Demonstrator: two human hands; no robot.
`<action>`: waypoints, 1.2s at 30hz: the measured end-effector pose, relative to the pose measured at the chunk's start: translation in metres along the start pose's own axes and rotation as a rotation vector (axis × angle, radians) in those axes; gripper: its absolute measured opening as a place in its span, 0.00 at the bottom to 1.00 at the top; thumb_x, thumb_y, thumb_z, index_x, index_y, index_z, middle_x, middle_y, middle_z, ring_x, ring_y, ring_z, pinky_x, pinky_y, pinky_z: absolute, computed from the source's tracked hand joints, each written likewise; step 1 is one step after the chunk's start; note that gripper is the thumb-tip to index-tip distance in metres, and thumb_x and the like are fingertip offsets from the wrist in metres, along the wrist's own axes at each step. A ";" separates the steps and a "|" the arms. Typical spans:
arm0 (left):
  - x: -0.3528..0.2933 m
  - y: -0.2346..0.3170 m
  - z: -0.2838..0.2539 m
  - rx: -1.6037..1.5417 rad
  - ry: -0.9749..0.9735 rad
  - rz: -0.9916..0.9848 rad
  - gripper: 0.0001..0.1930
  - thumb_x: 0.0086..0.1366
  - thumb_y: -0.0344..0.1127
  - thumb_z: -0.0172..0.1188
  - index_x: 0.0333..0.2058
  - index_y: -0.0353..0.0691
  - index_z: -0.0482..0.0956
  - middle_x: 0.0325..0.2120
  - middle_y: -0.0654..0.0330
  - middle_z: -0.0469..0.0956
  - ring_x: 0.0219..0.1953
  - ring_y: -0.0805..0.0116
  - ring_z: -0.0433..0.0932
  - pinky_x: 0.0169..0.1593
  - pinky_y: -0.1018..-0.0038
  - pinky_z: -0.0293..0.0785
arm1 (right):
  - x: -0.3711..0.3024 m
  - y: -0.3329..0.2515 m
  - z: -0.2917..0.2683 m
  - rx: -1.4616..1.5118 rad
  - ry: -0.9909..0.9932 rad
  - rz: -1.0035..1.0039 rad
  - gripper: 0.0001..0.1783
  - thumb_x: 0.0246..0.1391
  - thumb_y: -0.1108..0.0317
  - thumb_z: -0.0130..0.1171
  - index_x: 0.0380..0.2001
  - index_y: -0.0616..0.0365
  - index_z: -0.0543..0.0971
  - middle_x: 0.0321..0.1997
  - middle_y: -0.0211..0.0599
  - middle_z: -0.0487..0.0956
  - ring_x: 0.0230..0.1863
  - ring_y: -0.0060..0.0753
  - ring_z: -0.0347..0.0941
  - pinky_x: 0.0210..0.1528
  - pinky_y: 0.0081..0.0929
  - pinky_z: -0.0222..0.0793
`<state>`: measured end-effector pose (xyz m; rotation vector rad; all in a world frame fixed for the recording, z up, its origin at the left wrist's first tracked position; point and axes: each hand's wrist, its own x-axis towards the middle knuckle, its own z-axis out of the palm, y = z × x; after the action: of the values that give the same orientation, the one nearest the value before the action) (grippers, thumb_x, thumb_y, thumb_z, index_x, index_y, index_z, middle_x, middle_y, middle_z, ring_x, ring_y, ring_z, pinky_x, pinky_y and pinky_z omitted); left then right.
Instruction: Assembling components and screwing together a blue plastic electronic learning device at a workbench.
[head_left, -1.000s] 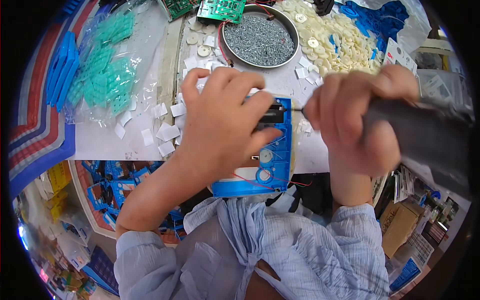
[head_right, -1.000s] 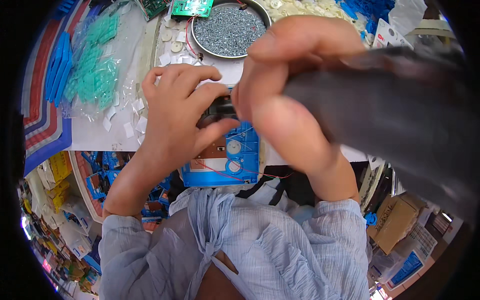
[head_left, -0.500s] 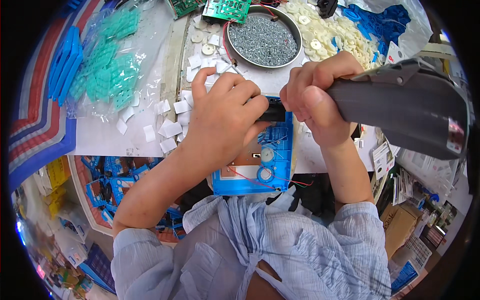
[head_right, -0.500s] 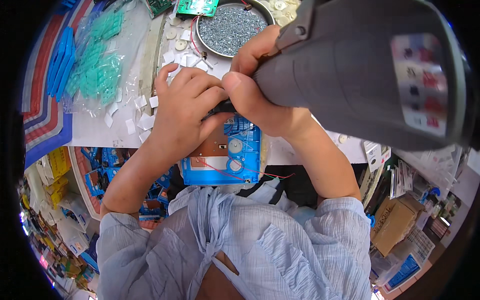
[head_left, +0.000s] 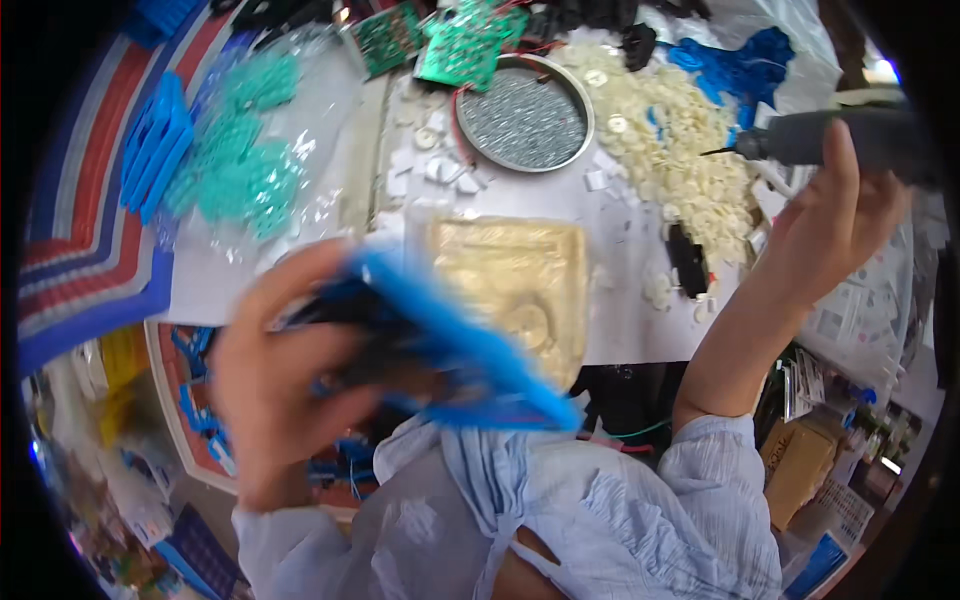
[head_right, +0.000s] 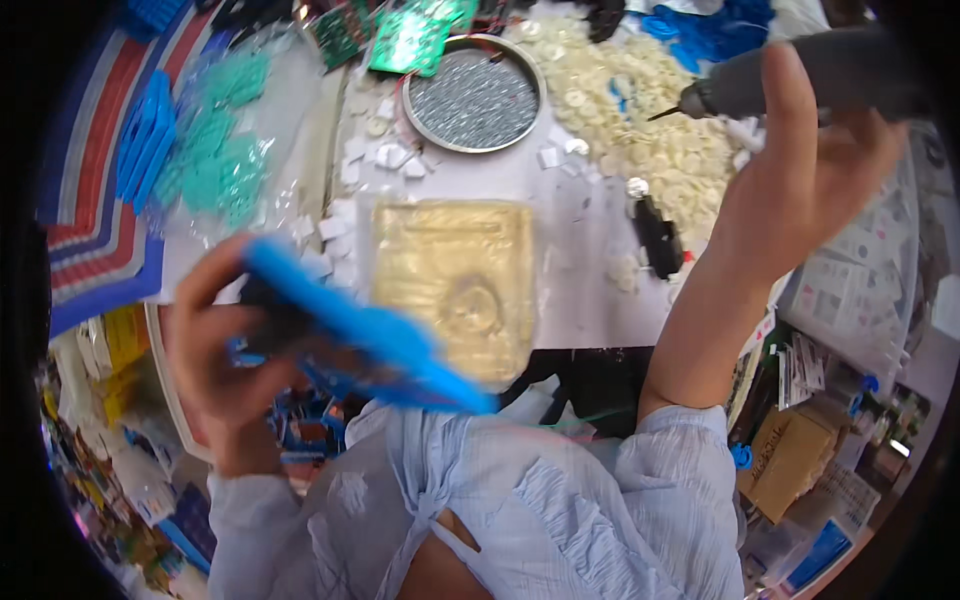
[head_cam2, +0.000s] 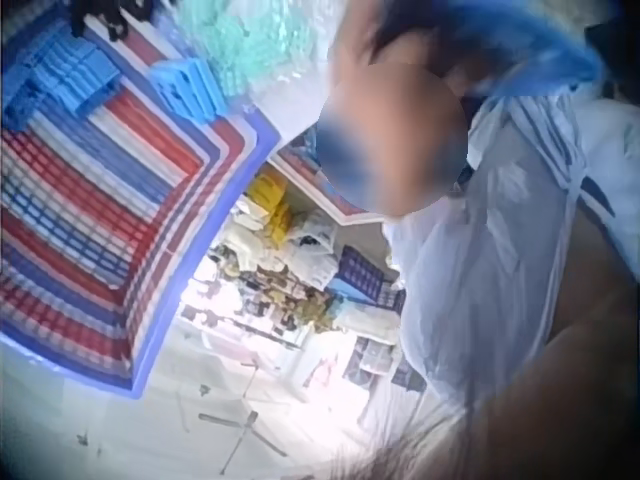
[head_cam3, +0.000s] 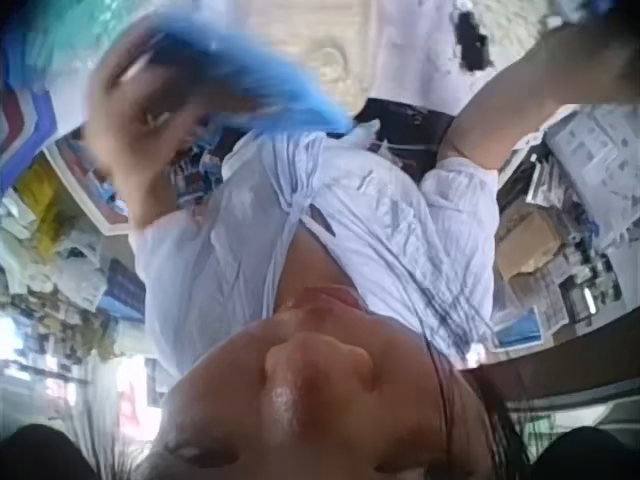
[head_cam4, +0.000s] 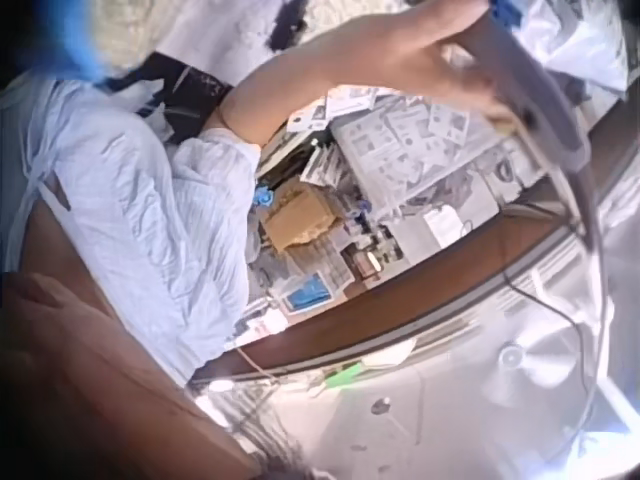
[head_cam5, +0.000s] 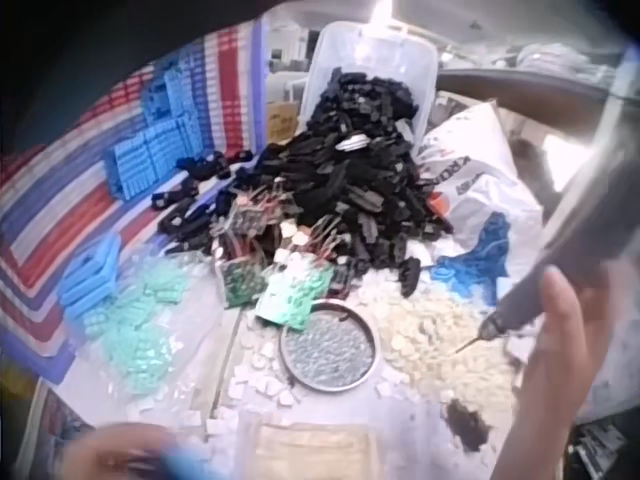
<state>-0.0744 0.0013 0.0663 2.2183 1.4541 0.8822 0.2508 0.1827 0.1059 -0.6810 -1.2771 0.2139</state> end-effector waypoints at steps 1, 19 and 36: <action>-0.036 -0.020 -0.007 -0.203 0.183 -0.088 0.27 0.52 0.28 0.72 0.51 0.39 0.74 0.62 0.40 0.71 0.62 0.49 0.74 0.63 0.59 0.71 | -0.003 0.003 -0.001 -0.004 0.123 -0.207 0.20 0.60 0.81 0.58 0.56 0.69 0.72 0.38 0.44 0.82 0.31 0.32 0.76 0.41 0.29 0.76; -0.450 -0.249 -0.022 0.821 0.117 -1.328 0.38 0.66 0.44 0.65 0.68 0.29 0.64 0.63 0.31 0.67 0.63 0.33 0.70 0.64 0.48 0.68 | 0.025 0.240 -0.081 -1.339 -0.829 0.221 0.15 0.58 0.64 0.59 0.47 0.49 0.85 0.46 0.49 0.85 0.45 0.54 0.81 0.51 0.48 0.76; 0.010 0.014 0.082 -0.324 0.053 0.040 0.17 0.60 0.20 0.62 0.49 0.32 0.80 0.44 0.50 0.81 0.37 0.61 0.82 0.39 0.72 0.78 | 0.004 0.208 -0.045 -1.123 -0.657 0.160 0.15 0.56 0.59 0.65 0.45 0.50 0.86 0.48 0.44 0.86 0.48 0.52 0.82 0.50 0.43 0.77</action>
<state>-0.0073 0.0084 0.0161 2.0018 1.1930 1.1103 0.3393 0.3330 -0.0169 -1.7736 -1.9610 -0.2099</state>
